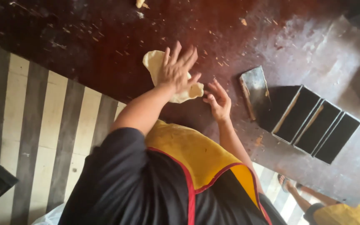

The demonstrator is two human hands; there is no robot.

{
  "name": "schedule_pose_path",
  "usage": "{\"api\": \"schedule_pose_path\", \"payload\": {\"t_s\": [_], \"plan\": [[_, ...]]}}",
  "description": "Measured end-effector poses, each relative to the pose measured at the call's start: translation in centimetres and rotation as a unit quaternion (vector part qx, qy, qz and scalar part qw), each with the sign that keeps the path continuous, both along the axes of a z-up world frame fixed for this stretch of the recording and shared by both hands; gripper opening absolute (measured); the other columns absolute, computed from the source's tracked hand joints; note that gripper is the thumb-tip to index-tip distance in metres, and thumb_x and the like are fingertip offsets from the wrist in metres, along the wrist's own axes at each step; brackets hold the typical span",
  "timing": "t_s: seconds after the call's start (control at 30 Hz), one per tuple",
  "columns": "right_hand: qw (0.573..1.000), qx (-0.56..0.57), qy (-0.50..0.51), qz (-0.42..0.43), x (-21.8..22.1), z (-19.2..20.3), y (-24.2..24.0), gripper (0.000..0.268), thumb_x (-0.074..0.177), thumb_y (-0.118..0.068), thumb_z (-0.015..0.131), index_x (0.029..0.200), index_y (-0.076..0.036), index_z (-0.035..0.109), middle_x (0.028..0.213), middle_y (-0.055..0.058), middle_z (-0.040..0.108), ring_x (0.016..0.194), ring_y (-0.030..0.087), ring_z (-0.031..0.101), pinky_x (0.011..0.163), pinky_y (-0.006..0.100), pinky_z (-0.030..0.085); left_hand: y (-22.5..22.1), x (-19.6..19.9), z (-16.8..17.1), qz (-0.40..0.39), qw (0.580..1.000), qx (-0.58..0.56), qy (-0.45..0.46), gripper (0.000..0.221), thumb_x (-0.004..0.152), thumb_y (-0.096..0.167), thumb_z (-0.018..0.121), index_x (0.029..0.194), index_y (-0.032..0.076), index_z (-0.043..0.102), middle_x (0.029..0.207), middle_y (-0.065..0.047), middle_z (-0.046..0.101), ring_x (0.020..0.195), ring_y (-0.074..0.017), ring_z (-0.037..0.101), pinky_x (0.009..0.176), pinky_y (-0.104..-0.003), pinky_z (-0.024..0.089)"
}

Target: The person takes pieces of dough from the table, flattens and rolls each piece by hand into a loaf shape, and places the shaped dough into black loaf pans on the worktable. They repeat this shaping and panning cycle with dough pieces one at a time.

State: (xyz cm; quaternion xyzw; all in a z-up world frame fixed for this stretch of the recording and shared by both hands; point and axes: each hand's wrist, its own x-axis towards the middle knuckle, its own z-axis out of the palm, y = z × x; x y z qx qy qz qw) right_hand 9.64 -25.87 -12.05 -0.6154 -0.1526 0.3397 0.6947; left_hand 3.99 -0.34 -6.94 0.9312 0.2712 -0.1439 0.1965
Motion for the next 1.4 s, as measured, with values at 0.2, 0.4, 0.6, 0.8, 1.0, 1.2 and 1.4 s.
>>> {"api": "schedule_pose_path", "payload": {"t_s": [0.2, 0.4, 0.6, 0.8, 1.0, 1.2, 1.4], "plan": [[0.99, -0.014, -0.131, -0.041, 0.4, -2.8, -1.2, 0.034, 0.104, -0.003, 0.063, 0.137, 0.001, 0.059, 0.114, 0.009, 0.067, 0.077, 0.009, 0.06, 0.063, 0.024, 0.053, -2.7, 4.9, 0.8, 0.026, 0.996, -0.07, -0.047, 0.089, 0.098, 0.079, 0.021, 0.167, 0.024, 0.006, 0.173, -0.004, 0.002, 0.159, -0.0351, -0.004, 0.124, -0.065, -0.007], [0.991, -0.017, -0.102, -0.09, 0.1, -1.4, -0.2, 0.024, 0.103, -0.005, 0.056, 0.127, -0.005, 0.057, 0.087, 0.003, 0.065, 0.062, 0.005, 0.053, 0.055, 0.02, 0.044, -6.8, 1.8, 2.1, -0.239, 0.966, -0.016, -0.101, 0.079, 0.095, 0.071, 0.03, 0.161, 0.028, 0.024, 0.175, -0.006, 0.012, 0.161, -0.04, 0.006, 0.126, -0.064, 0.003], [0.983, -0.07, -0.134, -0.107, -0.6, -0.5, 0.2, 0.018, 0.103, -0.006, 0.058, 0.121, -0.005, 0.059, 0.08, 0.002, 0.06, 0.059, 0.006, 0.052, 0.052, 0.021, 0.043, -3.3, 5.1, 0.8, -0.048, 0.964, -0.172, -0.199, 0.074, 0.102, 0.053, 0.039, 0.162, 0.013, 0.022, 0.166, -0.019, 0.016, 0.15, -0.0491, 0.014, 0.115, -0.066, 0.015], [0.983, -0.051, -0.175, -0.033, -0.5, -3.9, 0.0, 0.025, 0.102, -0.014, 0.061, 0.126, -0.01, 0.055, 0.114, 0.002, 0.061, 0.102, 0.013, 0.056, 0.087, 0.03, 0.049, -9.1, 1.0, 5.9, -0.215, 0.882, -0.014, -0.418, 0.074, 0.083, 0.045, 0.068, 0.148, 0.015, 0.047, 0.152, -0.015, 0.044, 0.143, -0.0432, 0.037, 0.114, -0.06, 0.033], [0.935, -0.269, -0.219, -0.072, -2.2, 0.0, 3.6, 0.032, 0.1, -0.031, 0.061, 0.124, -0.01, 0.063, 0.126, 0.01, 0.065, 0.12, 0.027, 0.061, 0.104, 0.04, 0.049, -2.0, -1.0, 6.8, -0.14, 0.917, -0.035, -0.372, 0.074, 0.097, 0.052, 0.063, 0.158, 0.019, 0.039, 0.162, -0.006, 0.041, 0.151, -0.0327, 0.039, 0.125, -0.053, 0.033], [0.797, -0.397, -0.444, -0.097, -4.6, 1.8, 7.9, 0.039, 0.088, -0.036, 0.077, 0.104, -0.003, 0.066, 0.101, 0.025, 0.063, 0.096, 0.044, 0.059, 0.085, 0.05, 0.049, 11.0, -3.9, -2.1, -0.122, 0.984, -0.087, -0.096, 0.076, 0.1, 0.068, 0.033, 0.16, 0.022, 0.029, 0.17, -0.009, 0.014, 0.155, -0.044, 0.003, 0.124, -0.059, 0.004], [0.865, -0.376, -0.324, -0.08, -4.9, 1.8, 9.5, 0.026, 0.092, -0.024, 0.074, 0.099, -0.003, 0.06, 0.091, 0.02, 0.065, 0.086, 0.036, 0.062, 0.078, 0.045, 0.051, 10.3, -9.0, -1.4, -0.088, 0.966, -0.029, -0.242, 0.059, 0.096, 0.044, 0.06, 0.141, 0.006, 0.052, 0.166, -0.021, 0.027, 0.153, -0.0511, 0.012, 0.124, -0.058, 0.017]]}}
